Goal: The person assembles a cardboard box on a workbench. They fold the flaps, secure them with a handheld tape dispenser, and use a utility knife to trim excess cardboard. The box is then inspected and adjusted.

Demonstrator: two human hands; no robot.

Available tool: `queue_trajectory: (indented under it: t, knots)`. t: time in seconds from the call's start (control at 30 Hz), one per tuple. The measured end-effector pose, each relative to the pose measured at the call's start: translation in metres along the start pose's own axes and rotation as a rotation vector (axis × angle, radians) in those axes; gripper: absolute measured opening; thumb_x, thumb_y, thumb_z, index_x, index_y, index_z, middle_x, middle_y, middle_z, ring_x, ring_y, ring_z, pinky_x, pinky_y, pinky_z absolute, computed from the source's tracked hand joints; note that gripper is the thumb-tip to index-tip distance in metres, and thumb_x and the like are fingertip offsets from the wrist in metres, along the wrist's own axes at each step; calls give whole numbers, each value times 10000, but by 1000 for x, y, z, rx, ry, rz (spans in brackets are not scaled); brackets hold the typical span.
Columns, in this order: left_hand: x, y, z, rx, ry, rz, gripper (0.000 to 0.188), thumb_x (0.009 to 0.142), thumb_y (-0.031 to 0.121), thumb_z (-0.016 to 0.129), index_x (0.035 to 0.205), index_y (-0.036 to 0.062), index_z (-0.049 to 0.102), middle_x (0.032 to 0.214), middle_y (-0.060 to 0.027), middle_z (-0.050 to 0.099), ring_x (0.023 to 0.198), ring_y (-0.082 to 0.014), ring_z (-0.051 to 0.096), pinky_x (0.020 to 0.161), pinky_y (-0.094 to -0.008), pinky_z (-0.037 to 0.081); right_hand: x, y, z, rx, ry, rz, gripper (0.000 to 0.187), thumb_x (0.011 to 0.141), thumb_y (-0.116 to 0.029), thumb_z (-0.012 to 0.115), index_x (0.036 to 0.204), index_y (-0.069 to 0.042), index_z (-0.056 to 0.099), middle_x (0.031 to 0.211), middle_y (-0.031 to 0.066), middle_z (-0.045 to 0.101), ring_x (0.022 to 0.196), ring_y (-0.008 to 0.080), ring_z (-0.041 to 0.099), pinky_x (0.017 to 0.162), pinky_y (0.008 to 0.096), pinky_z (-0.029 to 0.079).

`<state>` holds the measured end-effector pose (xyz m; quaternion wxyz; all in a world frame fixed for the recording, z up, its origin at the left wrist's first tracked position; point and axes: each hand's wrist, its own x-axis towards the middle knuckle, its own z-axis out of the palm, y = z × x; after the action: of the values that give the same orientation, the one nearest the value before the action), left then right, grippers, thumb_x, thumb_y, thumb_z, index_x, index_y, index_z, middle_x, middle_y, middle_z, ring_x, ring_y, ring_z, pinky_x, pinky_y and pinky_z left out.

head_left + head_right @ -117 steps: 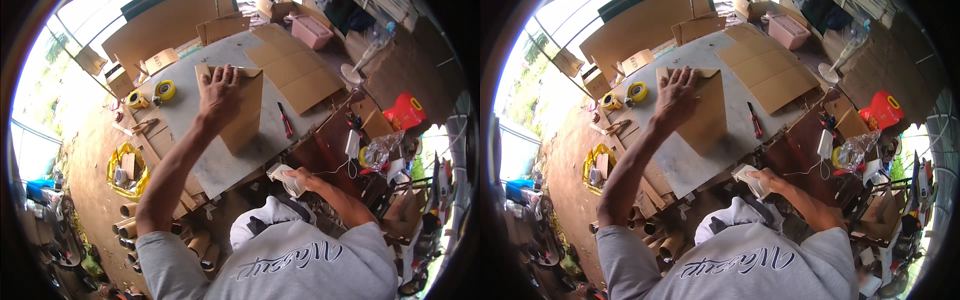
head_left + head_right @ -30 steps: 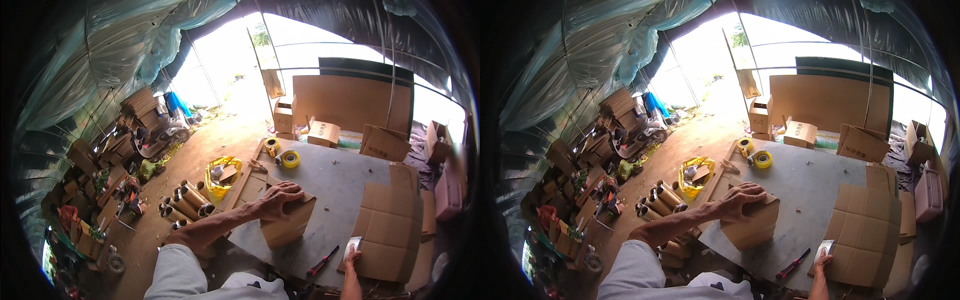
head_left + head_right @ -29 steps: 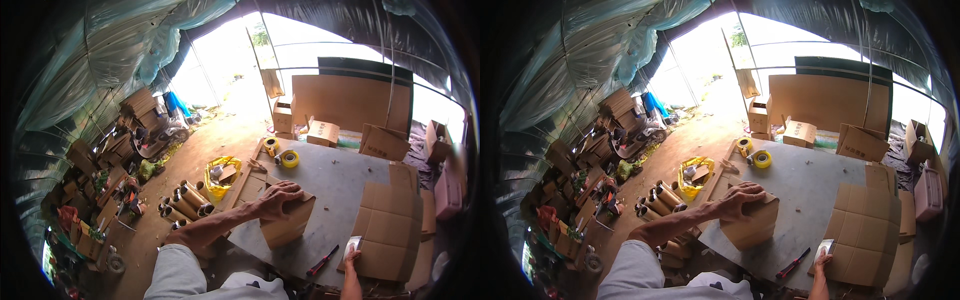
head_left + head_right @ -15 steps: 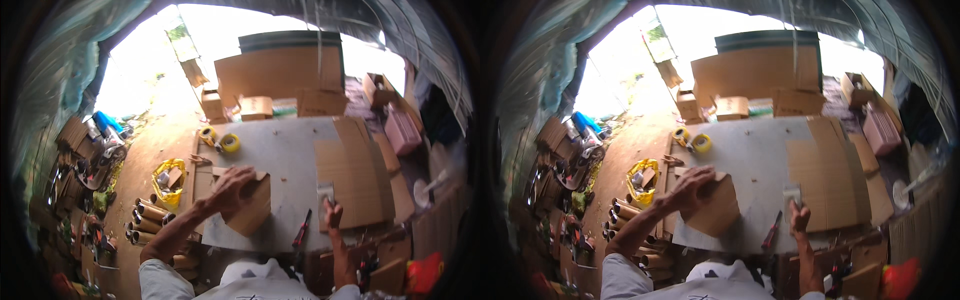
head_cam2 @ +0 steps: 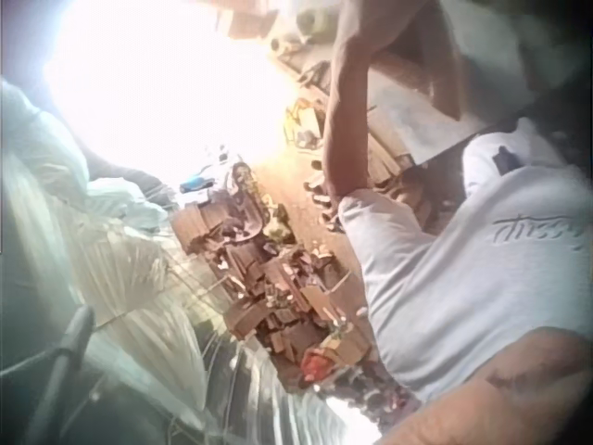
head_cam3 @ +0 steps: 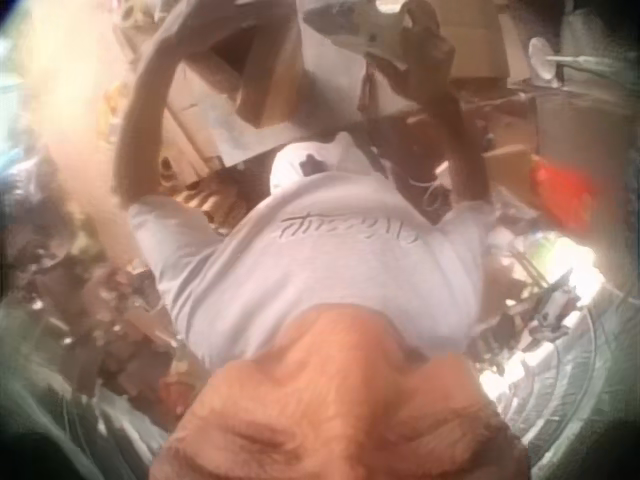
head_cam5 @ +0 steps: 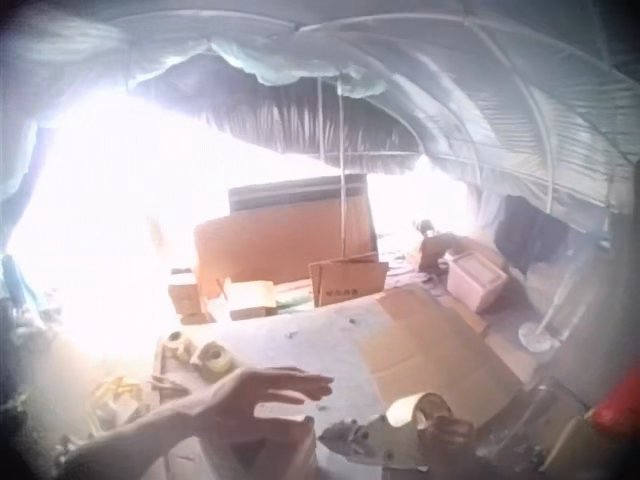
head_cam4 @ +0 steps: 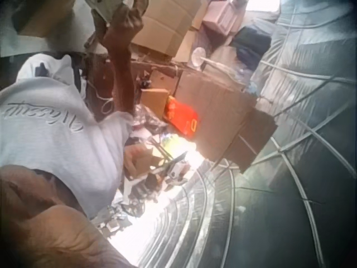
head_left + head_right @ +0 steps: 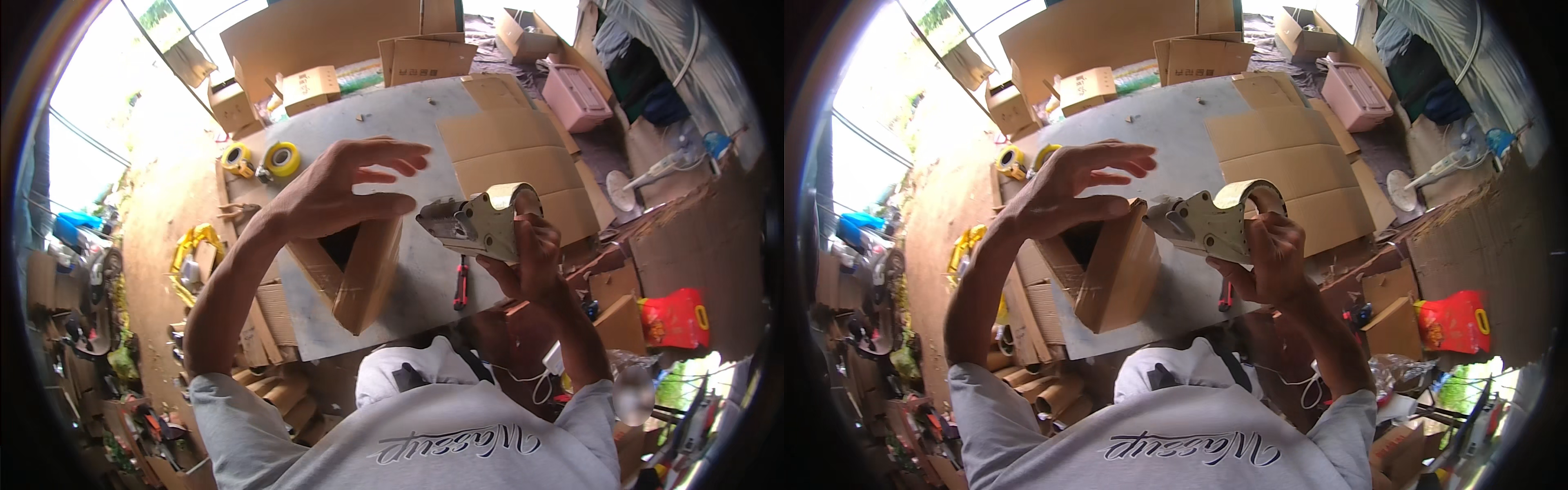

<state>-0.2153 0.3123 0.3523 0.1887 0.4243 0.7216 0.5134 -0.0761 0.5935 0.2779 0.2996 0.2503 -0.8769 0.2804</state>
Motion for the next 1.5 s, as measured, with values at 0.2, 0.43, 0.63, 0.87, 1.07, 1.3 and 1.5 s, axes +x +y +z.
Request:
queue_trajectory:
  t: [0.2,0.43,0.63,0.87,1.07,1.3,1.5]
  knots:
    - [8,-5,-14,66,-111,101,266,892,105,768,1153,58,762,1066,-82,729,1024,-186,700,960,-329,534,21,-16,5,-71,-75,48,459,841,-341,791,974,51,592,845,171,686,731,379,697,668,435,555]
    - [13,-21,-38,-103,12,-2,72,939,90,746,970,25,751,966,-9,720,939,-91,672,926,-318,559,55,-37,16,101,-148,318,486,850,-341,807,1023,59,592,845,182,705,733,352,721,666,407,563]
    - [9,-41,-56,54,225,125,60,926,49,723,935,-9,716,823,-42,685,886,-118,683,893,-324,569,86,-58,34,436,-160,620,500,913,-361,772,1114,70,617,888,116,710,736,180,677,682,340,546]
    - [1,-65,-72,114,299,-173,211,932,179,734,880,-17,679,716,-57,580,691,-145,510,648,-327,447,120,-72,30,890,-369,1165,439,1015,-351,643,1197,49,648,1004,94,725,843,116,682,724,265,552]
    - [-7,-90,-91,1,227,-246,213,939,190,727,797,40,673,693,-17,592,625,-104,532,588,-285,444,120,-86,9,1063,-361,1427,508,1004,-352,636,1228,103,599,982,182,730,738,224,732,630,312,603]
    - [-18,-136,-106,-272,201,-360,219,917,143,711,730,68,625,641,15,543,580,-64,469,572,-252,413,112,-96,7,1128,-404,1629,529,1021,-357,605,1269,109,570,1031,215,717,769,267,738,641,351,617]
    - [-23,-141,-93,-253,70,-504,246,930,176,709,746,45,610,668,9,534,616,-87,498,590,-273,431,97,-101,8,1195,-440,1730,536,1023,-356,620,1300,102,591,1138,180,713,988,219,721,850,331,583]
